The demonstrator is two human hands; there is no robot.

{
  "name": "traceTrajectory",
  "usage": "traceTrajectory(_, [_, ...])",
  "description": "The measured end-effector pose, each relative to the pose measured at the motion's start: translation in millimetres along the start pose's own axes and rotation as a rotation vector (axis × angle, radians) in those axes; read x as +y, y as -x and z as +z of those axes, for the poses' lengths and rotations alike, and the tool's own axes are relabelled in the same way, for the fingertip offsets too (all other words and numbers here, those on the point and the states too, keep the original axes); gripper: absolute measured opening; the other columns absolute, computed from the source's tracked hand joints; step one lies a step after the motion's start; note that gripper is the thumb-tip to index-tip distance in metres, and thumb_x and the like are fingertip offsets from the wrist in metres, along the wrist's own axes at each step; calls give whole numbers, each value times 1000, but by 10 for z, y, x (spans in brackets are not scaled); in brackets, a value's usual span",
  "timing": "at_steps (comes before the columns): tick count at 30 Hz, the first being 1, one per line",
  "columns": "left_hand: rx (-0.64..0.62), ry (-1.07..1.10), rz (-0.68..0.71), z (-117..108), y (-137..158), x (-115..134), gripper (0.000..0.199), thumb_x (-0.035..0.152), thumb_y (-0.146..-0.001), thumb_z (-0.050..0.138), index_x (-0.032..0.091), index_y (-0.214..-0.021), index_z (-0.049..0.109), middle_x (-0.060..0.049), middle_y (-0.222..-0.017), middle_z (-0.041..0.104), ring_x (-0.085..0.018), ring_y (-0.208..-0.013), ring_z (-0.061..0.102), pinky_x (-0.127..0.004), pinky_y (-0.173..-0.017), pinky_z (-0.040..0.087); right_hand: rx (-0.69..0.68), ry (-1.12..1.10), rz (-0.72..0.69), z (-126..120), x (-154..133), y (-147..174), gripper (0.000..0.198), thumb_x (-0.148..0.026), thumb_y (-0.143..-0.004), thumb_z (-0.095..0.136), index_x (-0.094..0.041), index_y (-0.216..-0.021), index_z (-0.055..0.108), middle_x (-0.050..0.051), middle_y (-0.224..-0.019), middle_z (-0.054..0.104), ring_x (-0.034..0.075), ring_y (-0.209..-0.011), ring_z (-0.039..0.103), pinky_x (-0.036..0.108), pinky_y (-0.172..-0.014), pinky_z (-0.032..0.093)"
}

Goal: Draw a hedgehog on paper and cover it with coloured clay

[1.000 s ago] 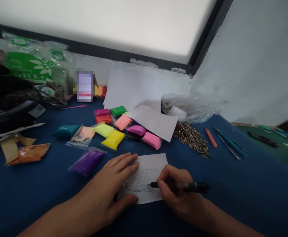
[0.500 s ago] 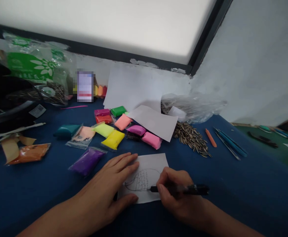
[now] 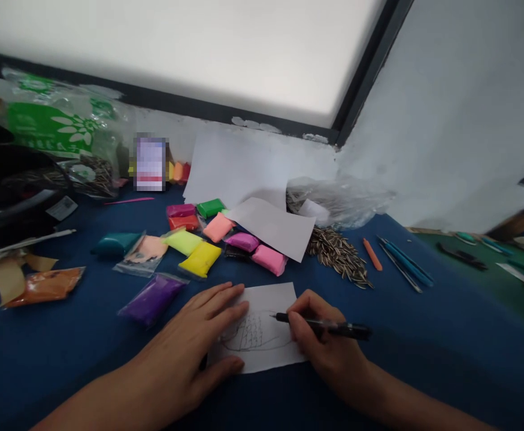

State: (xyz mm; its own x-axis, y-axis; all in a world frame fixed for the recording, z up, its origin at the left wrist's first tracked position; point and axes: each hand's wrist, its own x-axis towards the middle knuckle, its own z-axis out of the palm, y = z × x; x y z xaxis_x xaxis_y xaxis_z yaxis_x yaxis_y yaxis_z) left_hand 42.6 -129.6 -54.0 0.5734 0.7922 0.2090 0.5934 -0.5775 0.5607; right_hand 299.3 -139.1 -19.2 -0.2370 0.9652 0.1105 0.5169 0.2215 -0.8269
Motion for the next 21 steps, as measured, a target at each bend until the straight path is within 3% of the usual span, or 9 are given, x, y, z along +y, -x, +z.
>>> traceTrajectory(10, [-70, 17, 26, -25, 8, -45, 69, 32, -93, 70, 40, -154, 40, -1, -164, 36, -37, -150, 31, -60, -115, 39, -25, -73, -9, 38, -5, -65, 22, -29, -95, 52, -20, -76, 52, -5, -62, 46, 11, -52, 39, 23, -46, 31])
traceTrajectory(21, [-129, -2, 4, -59, -19, -33, 69, 35, -94, 67, 41, -155, 36, 0, -165, 34, -37, -151, 28, -63, -115, 37, -57, -67, -7, 30, -14, -95, 22, -31, -96, 51, -19, -77, 53, -3, -64, 50, 12, -54, 42, 24, -48, 33])
